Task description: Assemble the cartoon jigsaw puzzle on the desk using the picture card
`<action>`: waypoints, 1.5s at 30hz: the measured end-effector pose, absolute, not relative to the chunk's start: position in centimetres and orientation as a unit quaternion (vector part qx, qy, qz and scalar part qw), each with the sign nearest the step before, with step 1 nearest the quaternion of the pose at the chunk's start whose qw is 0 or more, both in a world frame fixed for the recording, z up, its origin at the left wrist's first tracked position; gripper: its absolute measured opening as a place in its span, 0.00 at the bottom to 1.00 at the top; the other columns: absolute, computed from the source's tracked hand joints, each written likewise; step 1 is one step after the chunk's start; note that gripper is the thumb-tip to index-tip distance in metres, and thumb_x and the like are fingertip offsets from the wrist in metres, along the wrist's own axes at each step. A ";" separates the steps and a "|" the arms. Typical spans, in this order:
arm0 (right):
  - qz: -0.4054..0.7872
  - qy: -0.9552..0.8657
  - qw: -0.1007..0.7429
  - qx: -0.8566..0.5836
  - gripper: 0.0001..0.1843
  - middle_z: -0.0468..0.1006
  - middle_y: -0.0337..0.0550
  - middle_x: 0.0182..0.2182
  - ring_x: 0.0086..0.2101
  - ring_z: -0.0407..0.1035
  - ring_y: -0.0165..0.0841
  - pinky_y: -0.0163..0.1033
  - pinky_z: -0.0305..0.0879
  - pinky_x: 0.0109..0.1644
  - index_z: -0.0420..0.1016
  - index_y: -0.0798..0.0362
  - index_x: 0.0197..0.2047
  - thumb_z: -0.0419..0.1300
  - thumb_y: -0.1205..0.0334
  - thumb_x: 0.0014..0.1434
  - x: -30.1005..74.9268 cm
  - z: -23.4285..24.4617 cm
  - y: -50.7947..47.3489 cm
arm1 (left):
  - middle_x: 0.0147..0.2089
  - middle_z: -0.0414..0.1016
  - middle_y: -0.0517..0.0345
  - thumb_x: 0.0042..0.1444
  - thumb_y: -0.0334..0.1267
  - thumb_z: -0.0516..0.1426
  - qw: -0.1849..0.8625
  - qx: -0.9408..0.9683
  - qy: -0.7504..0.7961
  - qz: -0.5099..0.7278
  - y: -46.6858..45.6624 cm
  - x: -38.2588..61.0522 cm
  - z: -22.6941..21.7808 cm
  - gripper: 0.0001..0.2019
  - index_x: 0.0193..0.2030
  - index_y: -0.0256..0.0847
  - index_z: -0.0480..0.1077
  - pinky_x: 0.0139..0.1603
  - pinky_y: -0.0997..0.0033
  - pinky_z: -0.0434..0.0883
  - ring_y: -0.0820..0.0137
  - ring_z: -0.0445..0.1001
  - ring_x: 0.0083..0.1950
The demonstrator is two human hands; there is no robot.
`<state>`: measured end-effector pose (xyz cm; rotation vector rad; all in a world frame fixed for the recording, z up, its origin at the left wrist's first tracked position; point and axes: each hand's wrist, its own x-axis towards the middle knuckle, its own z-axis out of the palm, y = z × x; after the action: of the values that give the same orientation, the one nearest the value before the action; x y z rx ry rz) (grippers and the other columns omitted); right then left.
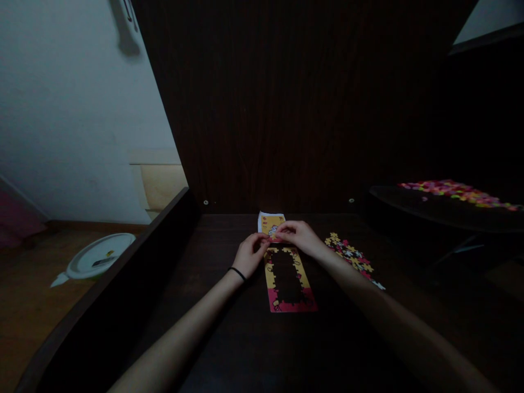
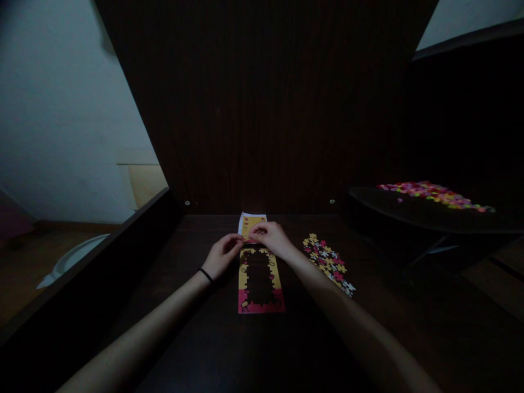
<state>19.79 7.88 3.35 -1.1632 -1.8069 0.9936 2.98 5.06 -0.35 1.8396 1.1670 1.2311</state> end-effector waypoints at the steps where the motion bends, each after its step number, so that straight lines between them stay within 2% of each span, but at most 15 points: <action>1: 0.384 -0.709 0.369 -0.462 0.05 0.75 0.41 0.24 0.26 0.68 0.31 0.35 0.63 0.32 0.73 0.57 0.25 0.59 0.64 0.44 20.1 3.4 8.2 | 0.38 0.72 0.53 0.52 0.34 0.52 0.259 0.734 0.442 0.445 4.8 2.8 -0.6 0.08 0.39 0.36 0.68 0.45 0.65 0.67 0.68 0.70 0.40; 5: 0.368 -0.722 0.306 -0.499 0.05 0.76 0.41 0.23 0.26 0.68 0.31 0.34 0.62 0.32 0.74 0.58 0.25 0.59 0.66 0.44 21.0 3.0 9.2 | 0.44 0.70 0.52 0.54 0.31 0.49 0.115 0.833 0.407 0.357 3.8 2.1 -1.1 0.11 0.44 0.38 0.65 0.49 0.64 0.65 0.66 0.67 0.47; 11: 0.284 -0.775 0.207 -0.525 0.06 0.78 0.42 0.25 0.28 0.70 0.31 0.32 0.61 0.32 0.76 0.57 0.26 0.58 0.67 0.45 21.3 1.4 9.2 | 0.52 0.66 0.50 0.55 0.31 0.48 0.051 0.885 0.381 0.264 3.4 2.3 -1.4 0.15 0.50 0.37 0.62 0.55 0.62 0.62 0.66 0.64 0.53; 16: 0.227 -0.800 0.188 -0.524 0.08 0.78 0.43 0.26 0.29 0.70 0.31 0.31 0.60 0.31 0.77 0.57 0.27 0.56 0.69 0.46 21.1 0.8 8.9 | 0.56 0.62 0.50 0.56 0.34 0.48 0.051 0.900 0.377 0.214 3.1 2.5 -1.4 0.19 0.54 0.37 0.58 0.56 0.61 0.60 0.65 0.60 0.57; 23: 0.187 -0.801 0.169 -0.543 0.09 0.78 0.42 0.26 0.28 0.70 0.31 0.31 0.60 0.30 0.77 0.55 0.27 0.55 0.68 0.47 20.8 0.5 8.9 | 0.55 0.64 0.48 0.56 0.35 0.47 0.065 0.901 0.382 0.196 3.0 2.6 -1.4 0.17 0.52 0.35 0.62 0.57 0.62 0.60 0.64 0.60 0.57; 34: 0.165 -0.800 0.154 -0.556 0.10 0.78 0.44 0.26 0.28 0.70 0.31 0.32 0.59 0.30 0.77 0.56 0.27 0.54 0.70 0.47 20.4 0.6 8.5 | 0.55 0.64 0.47 0.57 0.36 0.46 0.054 0.902 0.385 0.186 3.0 2.6 -1.5 0.18 0.52 0.32 0.62 0.57 0.63 0.60 0.64 0.59 0.57; 42: 0.192 -0.796 0.159 -0.552 0.08 0.77 0.41 0.24 0.25 0.68 0.30 0.30 0.58 0.27 0.77 0.56 0.28 0.56 0.66 0.47 21.4 1.8 8.9 | 0.56 0.62 0.48 0.55 0.35 0.48 0.039 0.900 0.377 0.215 3.1 2.8 -1.0 0.18 0.53 0.36 0.60 0.56 0.57 0.58 0.62 0.59 0.57; 45: 0.203 -0.808 0.139 -0.536 0.06 0.77 0.40 0.24 0.25 0.68 0.29 0.30 0.57 0.26 0.77 0.55 0.28 0.58 0.68 0.44 21.8 1.8 9.0 | 0.57 0.61 0.49 0.56 0.35 0.47 0.051 0.908 0.364 0.199 3.3 3.0 -1.0 0.19 0.55 0.36 0.59 0.57 0.60 0.58 0.63 0.58 0.58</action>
<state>21.85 9.03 1.81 -1.5488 -2.3345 0.5864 2.95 3.28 -0.99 2.7654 1.1072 0.6073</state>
